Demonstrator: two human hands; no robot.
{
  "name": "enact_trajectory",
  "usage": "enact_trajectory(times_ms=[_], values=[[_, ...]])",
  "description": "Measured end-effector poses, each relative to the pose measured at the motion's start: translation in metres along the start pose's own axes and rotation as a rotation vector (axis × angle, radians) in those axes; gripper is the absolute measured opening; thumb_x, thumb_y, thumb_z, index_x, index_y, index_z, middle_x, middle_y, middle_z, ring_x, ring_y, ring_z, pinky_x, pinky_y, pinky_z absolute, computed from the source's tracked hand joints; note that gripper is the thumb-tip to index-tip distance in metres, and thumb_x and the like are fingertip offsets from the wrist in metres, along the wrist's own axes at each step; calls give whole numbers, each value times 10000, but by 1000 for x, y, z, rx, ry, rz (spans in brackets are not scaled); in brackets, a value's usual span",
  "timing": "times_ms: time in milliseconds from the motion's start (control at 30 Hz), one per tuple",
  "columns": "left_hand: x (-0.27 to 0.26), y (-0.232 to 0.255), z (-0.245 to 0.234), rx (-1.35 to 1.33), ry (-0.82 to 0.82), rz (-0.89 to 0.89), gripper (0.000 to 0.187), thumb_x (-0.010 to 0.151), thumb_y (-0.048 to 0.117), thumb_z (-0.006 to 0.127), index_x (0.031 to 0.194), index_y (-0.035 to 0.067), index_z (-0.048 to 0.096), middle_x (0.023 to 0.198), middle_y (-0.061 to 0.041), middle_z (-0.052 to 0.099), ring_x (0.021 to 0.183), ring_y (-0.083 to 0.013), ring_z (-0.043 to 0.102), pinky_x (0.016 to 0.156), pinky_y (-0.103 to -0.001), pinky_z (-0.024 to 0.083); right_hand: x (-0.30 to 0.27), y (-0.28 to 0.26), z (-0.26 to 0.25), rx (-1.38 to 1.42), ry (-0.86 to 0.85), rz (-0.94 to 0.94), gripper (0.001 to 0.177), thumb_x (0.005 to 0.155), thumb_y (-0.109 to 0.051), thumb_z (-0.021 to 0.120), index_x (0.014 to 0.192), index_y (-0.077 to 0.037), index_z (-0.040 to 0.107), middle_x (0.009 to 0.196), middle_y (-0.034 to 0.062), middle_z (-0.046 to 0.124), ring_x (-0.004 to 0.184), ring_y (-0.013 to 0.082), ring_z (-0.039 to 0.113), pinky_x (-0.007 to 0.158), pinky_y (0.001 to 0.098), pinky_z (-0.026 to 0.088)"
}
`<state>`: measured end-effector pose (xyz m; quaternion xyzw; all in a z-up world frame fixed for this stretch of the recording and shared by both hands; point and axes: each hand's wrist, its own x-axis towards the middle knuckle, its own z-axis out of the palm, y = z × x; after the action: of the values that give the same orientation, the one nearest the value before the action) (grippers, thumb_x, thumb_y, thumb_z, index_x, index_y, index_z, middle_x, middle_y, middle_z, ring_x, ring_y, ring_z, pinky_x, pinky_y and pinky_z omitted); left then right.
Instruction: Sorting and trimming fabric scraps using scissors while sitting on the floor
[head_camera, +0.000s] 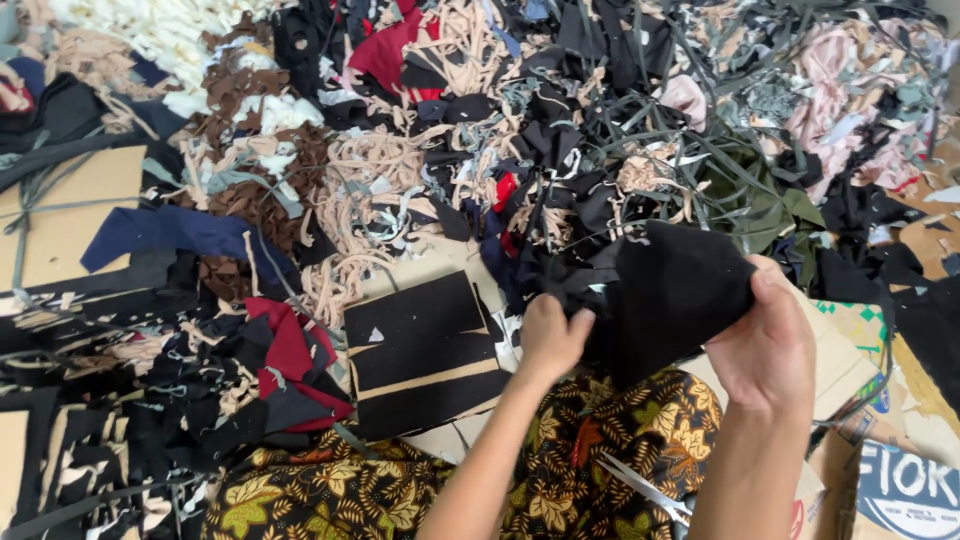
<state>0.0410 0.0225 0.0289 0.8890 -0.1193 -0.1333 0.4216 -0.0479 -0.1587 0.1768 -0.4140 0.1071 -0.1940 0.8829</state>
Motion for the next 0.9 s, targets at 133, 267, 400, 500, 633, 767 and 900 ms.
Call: enact_trajectory(times_ms=[133,267,400,500,633,767,900], values=[[-46,78,-67,-158,-145,-235,805,1053,443,389,1588,-40,29,1675,-249,-120,1537,-438,-132,1202,-650,40,-16,14,32,-282,68,-106,46,1011,-192,528,1032,-152,537,818,-60,528,716,41,549,646,160,457],[-61,52,-57,-1377,-396,-67,830,948,726,231,1548,153,199,1603,-111,240,1477,-298,260,1167,-553,261,-43,41,75,-705,-343,-105,139,1029,-227,494,1041,-125,586,1399,182,583,1290,307,507,1013,423,402],[-52,-10,-49,-1855,-392,-91,257,1037,267,608,1242,130,684,1242,-169,716,1169,-310,689,990,-620,520,-47,66,70,-676,-355,-59,418,1079,-296,409,1003,-1,695,1159,269,753,1182,362,689,1005,507,508],[-60,-14,-81,-1909,-402,-304,321,997,268,665,1188,9,681,1246,-258,684,1149,-380,682,976,-650,519,-8,76,39,-725,-243,-153,382,1105,-275,374,1252,12,580,1353,219,629,1326,319,567,1046,465,477],[-69,-29,-112,-1955,-474,-379,480,983,362,680,1257,-31,655,1275,-299,658,1172,-433,656,958,-668,511,28,150,-6,-757,-516,38,683,1082,-497,175,1384,-30,570,1432,203,552,1400,310,440,1145,497,361],[-83,-41,-188,-1975,-194,-420,408,934,282,738,1210,-17,698,1201,-259,698,1125,-434,674,954,-654,517,25,167,1,-504,-559,686,178,821,-154,687,931,-23,736,783,73,717,686,187,697,643,332,548],[-102,-131,-231,-1635,101,-405,334,947,242,692,1230,65,705,1190,-207,721,1131,-386,692,977,-648,520,60,180,-33,-608,-794,535,126,879,-58,708,987,2,731,910,94,797,782,152,693,743,313,528]])
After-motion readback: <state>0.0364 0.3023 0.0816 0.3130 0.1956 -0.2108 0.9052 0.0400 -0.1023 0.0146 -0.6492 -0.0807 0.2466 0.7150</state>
